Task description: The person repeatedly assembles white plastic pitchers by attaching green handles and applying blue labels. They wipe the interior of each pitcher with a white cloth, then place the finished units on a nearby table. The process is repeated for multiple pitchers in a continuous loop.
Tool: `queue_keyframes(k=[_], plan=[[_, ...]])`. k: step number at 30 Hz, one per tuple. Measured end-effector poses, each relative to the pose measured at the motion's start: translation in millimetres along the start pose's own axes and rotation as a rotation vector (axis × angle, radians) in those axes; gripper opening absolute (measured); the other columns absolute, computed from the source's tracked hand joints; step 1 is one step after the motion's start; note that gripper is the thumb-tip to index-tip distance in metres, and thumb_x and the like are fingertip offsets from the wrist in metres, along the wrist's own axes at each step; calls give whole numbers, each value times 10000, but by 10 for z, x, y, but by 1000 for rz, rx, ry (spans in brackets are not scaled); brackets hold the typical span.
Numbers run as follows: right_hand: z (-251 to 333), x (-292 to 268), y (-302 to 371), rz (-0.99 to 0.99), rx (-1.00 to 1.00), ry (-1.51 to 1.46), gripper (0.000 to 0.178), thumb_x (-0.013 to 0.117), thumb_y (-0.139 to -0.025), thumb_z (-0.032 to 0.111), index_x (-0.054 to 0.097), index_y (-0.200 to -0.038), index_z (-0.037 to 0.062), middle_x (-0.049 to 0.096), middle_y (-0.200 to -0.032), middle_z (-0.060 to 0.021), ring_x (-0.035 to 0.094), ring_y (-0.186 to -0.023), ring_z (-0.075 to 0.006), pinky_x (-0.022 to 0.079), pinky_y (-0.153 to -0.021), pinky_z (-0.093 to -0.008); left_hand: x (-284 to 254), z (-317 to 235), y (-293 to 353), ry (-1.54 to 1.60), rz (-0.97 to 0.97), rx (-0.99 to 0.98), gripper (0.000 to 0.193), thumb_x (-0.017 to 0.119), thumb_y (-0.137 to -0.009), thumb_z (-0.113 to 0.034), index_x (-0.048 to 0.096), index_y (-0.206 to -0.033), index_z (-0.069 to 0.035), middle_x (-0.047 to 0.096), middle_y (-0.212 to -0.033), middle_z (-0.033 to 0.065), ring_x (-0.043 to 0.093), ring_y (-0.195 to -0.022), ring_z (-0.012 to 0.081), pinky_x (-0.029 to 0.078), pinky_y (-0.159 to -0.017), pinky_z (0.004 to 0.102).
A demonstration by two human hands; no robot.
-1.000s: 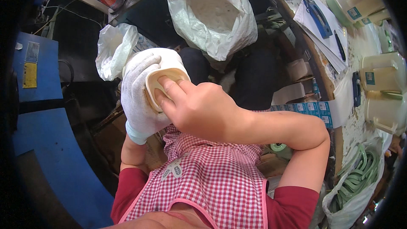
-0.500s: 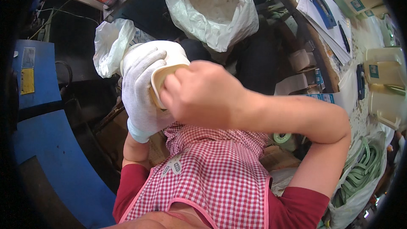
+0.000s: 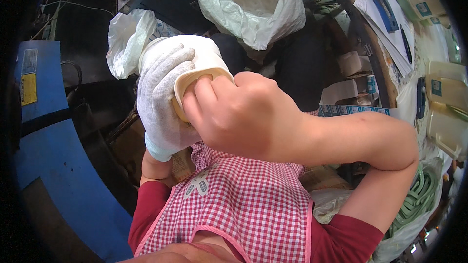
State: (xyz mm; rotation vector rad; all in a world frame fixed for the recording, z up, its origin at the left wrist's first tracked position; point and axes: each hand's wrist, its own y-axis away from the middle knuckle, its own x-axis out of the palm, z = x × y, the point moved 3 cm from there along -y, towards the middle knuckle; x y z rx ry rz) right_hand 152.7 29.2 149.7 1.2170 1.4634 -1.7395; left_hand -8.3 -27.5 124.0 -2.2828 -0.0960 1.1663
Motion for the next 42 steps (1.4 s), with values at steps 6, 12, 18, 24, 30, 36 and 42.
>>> queue_keyframes(k=[6,12,18,24,30,36,42], plan=[[-69,48,61,-20,-40,-89,256,693,-676,142,718,-899,19,670,-850,-54,637,-677,-130,460,-512,-249,34,-29,16,-17,-44,26,808,951,-671,-244,582,-1377,-109,614,-1420,130,610,-1292,365,480,-1112,501],[-101,122,-16,-108,-77,-93,261,684,-648,149,707,-867,9,650,-826,-49,636,-681,-146,481,-527,-251,80,32,-19,-26,-42,-5,788,917,-673,-200,596,-1385,-100,621,-1411,123,622,-1266,359,462,-1121,495],[-74,105,-52,-38,-24,-211,134,689,-653,157,635,-731,63,645,-786,-44,637,-678,-165,502,-527,-294,63,19,23,34,-61,-71,763,884,-675,-212,618,-1381,-103,680,-1323,117,641,-1227,355,440,-1127,493],[-111,7,68,148,-2,-332,107,732,-705,144,645,-734,87,675,-756,-28,666,-731,-199,548,-602,-295,85,41,43,76,-56,-103,639,868,-731,-232,633,-1304,-75,666,-1323,145,636,-1224,391,467,-1092,509],[128,67,409,-2,226,-393,187,708,-804,144,691,-958,39,721,-945,-79,690,-931,-248,503,-1001,-423,201,-67,-17,169,-5,-122,653,793,-791,-48,567,-1403,-22,594,-1452,182,580,-1346,359,436,-1156,434],[181,-255,794,-260,256,-278,336,621,-952,104,715,-1268,35,743,-1246,-131,668,-1277,-250,388,-1199,-498,54,-87,-317,152,22,-59,703,914,-670,-192,647,-1293,-1,671,-1337,184,650,-1233,353,502,-1063,446],[-191,-700,767,-293,72,4,337,703,-751,153,765,-1065,48,711,-1184,-30,656,-913,-182,527,-688,-302,-137,-159,-597,107,240,85,745,948,-618,-197,669,-1292,-43,697,-1307,128,681,-1175,285,504,-1041,395]])
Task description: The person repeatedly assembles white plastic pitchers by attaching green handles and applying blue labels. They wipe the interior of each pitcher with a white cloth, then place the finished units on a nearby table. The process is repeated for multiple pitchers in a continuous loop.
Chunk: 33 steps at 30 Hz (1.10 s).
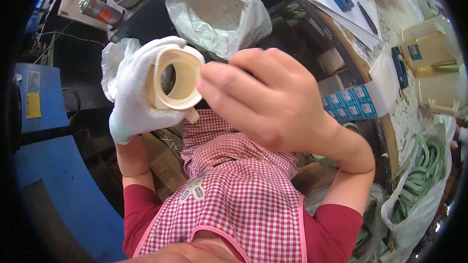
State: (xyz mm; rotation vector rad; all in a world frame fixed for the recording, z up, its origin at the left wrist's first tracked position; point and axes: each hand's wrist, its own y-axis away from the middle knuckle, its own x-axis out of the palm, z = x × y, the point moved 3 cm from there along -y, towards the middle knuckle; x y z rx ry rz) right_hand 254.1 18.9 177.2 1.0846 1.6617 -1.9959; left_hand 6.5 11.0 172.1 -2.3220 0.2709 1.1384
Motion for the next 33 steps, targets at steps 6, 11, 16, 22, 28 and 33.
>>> queue_keyframes(k=[6,11,16,22,28,33], plan=[[-94,396,-236,258,-178,-72,293,710,-776,136,753,-1055,58,700,-1181,9,628,-816,-145,495,-641,-268,-11,6,28,64,-25,46,783,959,-603,-235,650,-1300,-57,710,-1251,139,702,-1145,351,561,-987,426],[-75,375,-348,367,-285,29,247,700,-775,152,747,-998,56,696,-1128,-9,621,-923,-143,485,-703,-269,-58,64,39,52,16,56,770,957,-590,-226,661,-1283,-67,705,-1244,129,695,-1137,341,546,-989,418],[-52,322,-395,641,-431,-4,313,682,-746,159,752,-995,-16,696,-1075,-79,602,-950,-182,480,-793,-292,-4,90,-1,70,194,32,819,958,-588,-225,639,-1321,-46,670,-1321,141,645,-1220,364,497,-1069,451],[-133,206,-381,189,-289,105,218,766,-769,126,718,-958,29,700,-1034,-61,626,-993,-230,471,-856,-366,-77,222,116,89,-95,0,746,950,-566,-228,688,-1252,-91,726,-1165,132,711,-1077,346,557,-970,420],[-97,440,-194,-143,527,-1149,192,768,-914,90,635,-1047,53,740,-1102,-132,693,-1046,-251,546,-920,-395,-21,243,446,-1,-290,-154,757,951,-598,-225,667,-1276,-43,711,-1235,139,693,-1135,348,532,-1012,427],[-38,760,-101,-70,737,-1433,283,717,-971,64,608,-1219,-19,771,-1047,-200,763,-899,-184,620,-807,-312,135,206,595,136,-269,-223,857,979,-579,-261,656,-1355,-90,681,-1322,118,655,-1231,334,484,-1095,446]])
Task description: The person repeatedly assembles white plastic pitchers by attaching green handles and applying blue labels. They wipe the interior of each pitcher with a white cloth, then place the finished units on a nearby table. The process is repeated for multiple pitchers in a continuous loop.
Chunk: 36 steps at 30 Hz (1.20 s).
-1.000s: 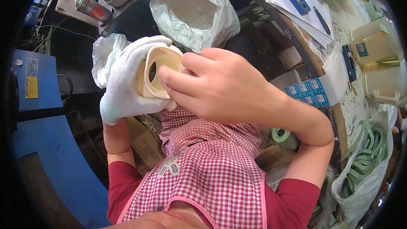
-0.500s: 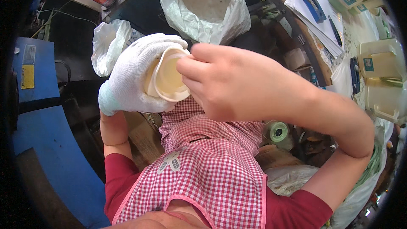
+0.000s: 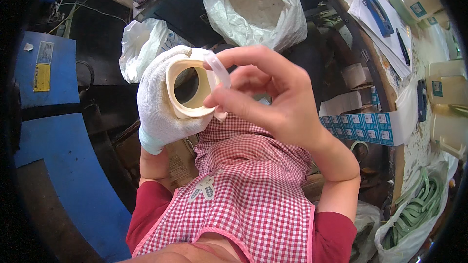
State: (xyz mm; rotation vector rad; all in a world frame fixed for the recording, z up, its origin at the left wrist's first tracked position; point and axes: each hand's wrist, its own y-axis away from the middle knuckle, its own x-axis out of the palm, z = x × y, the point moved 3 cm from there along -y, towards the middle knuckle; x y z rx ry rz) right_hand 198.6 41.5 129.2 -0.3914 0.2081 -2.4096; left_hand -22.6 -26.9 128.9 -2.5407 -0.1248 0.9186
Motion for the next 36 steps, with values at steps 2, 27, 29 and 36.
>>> queue_keyframes(k=[2,27,29,36], plan=[[-26,-64,-20,-55,47,75,174,741,-944,45,681,-1085,-38,778,-957,-151,758,-854,-150,607,-739,-279,12,-8,7,-79,21,31,841,1000,-606,-295,652,-1343,-85,689,-1304,100,663,-1223,307,503,-1082,423],[-81,440,135,100,-364,1044,303,714,-789,70,703,-1092,85,718,-1083,-78,748,-851,-249,607,-652,-342,150,-218,246,-100,64,-119,773,953,-657,-176,649,-1364,-109,675,-1336,108,636,-1248,338,454,-1122,439],[-85,414,107,143,-387,1047,278,712,-794,86,702,-1072,94,711,-1032,-59,745,-848,-228,601,-632,-337,144,-244,252,-184,26,-12,774,953,-652,-174,649,-1361,-106,678,-1331,108,640,-1241,342,453,-1121,445],[-68,348,115,198,-314,912,315,756,-775,73,730,-1089,91,760,-1089,-87,771,-906,-264,633,-707,-343,176,-277,280,41,51,-166,786,944,-672,-136,634,-1393,-110,651,-1384,110,627,-1270,319,457,-1128,429]])
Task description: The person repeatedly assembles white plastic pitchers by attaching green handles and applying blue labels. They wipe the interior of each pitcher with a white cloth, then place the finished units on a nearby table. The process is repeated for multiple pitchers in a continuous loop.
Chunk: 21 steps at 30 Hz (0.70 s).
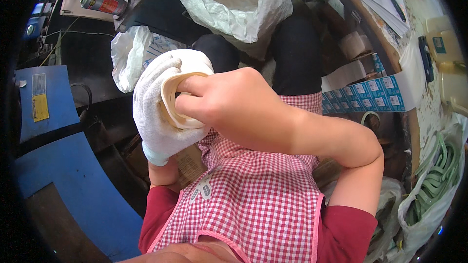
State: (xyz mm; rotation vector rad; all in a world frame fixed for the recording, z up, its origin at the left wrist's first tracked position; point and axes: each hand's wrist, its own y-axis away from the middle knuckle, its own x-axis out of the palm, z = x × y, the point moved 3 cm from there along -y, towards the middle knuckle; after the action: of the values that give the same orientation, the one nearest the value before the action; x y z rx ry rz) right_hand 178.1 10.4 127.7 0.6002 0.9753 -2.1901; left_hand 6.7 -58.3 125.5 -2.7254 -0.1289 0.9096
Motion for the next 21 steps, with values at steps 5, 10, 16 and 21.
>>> queue_keyframes(k=[5,10,16,21], plan=[[-22,-18,23,-25,-45,18,309,765,-767,73,740,-1073,109,766,-1049,-66,772,-902,-250,633,-697,-334,31,12,-20,47,-5,-30,762,927,-692,-106,630,-1394,-102,651,-1377,114,625,-1270,311,466,-1121,420],[-61,-40,-32,78,-159,145,170,733,-801,140,724,-970,136,740,-939,-27,752,-805,-228,585,-596,-322,-20,-6,-86,-272,15,241,758,926,-661,-188,625,-1343,-53,649,-1352,152,625,-1254,340,471,-1098,442],[-241,37,58,99,-83,-20,187,721,-795,117,737,-981,123,740,-846,-89,750,-827,-296,576,-677,-421,205,-14,-95,-371,115,194,801,802,-778,-172,457,-1494,-66,559,-1456,125,516,-1392,242,391,-1158,348],[-225,-14,145,-13,-107,-243,189,725,-854,130,756,-1040,126,762,-895,-88,754,-849,-286,576,-721,-400,240,462,159,131,17,-492,827,776,-847,-262,393,-1559,-90,499,-1532,136,478,-1438,293,396,-1184,374]])
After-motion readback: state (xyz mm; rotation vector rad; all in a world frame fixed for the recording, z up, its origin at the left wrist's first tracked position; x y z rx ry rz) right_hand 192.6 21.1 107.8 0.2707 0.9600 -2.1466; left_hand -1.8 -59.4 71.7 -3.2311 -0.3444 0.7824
